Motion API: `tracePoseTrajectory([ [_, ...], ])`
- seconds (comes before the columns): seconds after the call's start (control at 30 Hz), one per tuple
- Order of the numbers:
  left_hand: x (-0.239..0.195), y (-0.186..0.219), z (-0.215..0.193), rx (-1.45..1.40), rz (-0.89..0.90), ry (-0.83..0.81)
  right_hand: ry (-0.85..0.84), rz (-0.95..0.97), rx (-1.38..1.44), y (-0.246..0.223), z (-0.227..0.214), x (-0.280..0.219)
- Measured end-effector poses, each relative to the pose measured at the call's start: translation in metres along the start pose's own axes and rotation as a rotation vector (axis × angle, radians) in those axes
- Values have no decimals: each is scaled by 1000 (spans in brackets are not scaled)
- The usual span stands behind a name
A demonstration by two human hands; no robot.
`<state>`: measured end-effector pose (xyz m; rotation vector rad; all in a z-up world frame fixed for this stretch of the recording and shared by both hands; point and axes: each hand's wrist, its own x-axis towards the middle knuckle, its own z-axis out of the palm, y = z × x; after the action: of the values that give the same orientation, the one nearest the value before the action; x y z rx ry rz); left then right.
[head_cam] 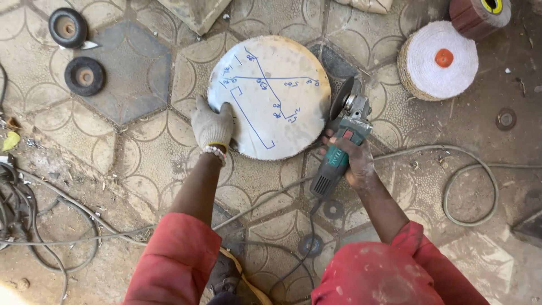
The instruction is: Using an angle grinder to cut a circular metal plate along marked lines on the ground
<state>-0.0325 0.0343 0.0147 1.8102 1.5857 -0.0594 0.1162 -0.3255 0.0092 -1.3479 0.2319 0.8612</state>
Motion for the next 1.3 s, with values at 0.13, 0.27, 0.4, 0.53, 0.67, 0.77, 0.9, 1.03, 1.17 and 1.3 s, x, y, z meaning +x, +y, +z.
tracePoseTrajectory([
  [0.13, -14, -3, -9, -43, -29, -48, -26, -27, 118, 24, -15, 47],
  [0.27, -92, 17, -9, -301, -23, -214, -84, -106, 81, -55, 19, 93],
  [0.4, -145, 70, -17, -386, -149, -244, -98, -213, -60, -128, 30, 110],
  [0.53, -102, 87, -39, -88, 306, -18, 22, -264, -461, -168, 46, 32],
  [0.67, -5, 72, -25, 609, 857, 20, 122, -67, -940, -156, 49, -26],
  [0.77, 21, 72, -25, 749, 730, -126, 64, 27, -1069, -125, 46, -13],
  [0.9, 23, 54, -11, 756, 697, -234, 103, 89, -1274, -110, 40, 19],
  [1.03, 23, 54, -8, 741, 651, -254, 116, 76, -1374, -153, 83, 5],
  [1.17, 32, 49, 3, 792, 660, -238, 92, 80, -1427, -173, 99, 4],
  [1.3, 33, 50, 6, 810, 658, -227, 95, 91, -1421, -192, 108, -1],
])
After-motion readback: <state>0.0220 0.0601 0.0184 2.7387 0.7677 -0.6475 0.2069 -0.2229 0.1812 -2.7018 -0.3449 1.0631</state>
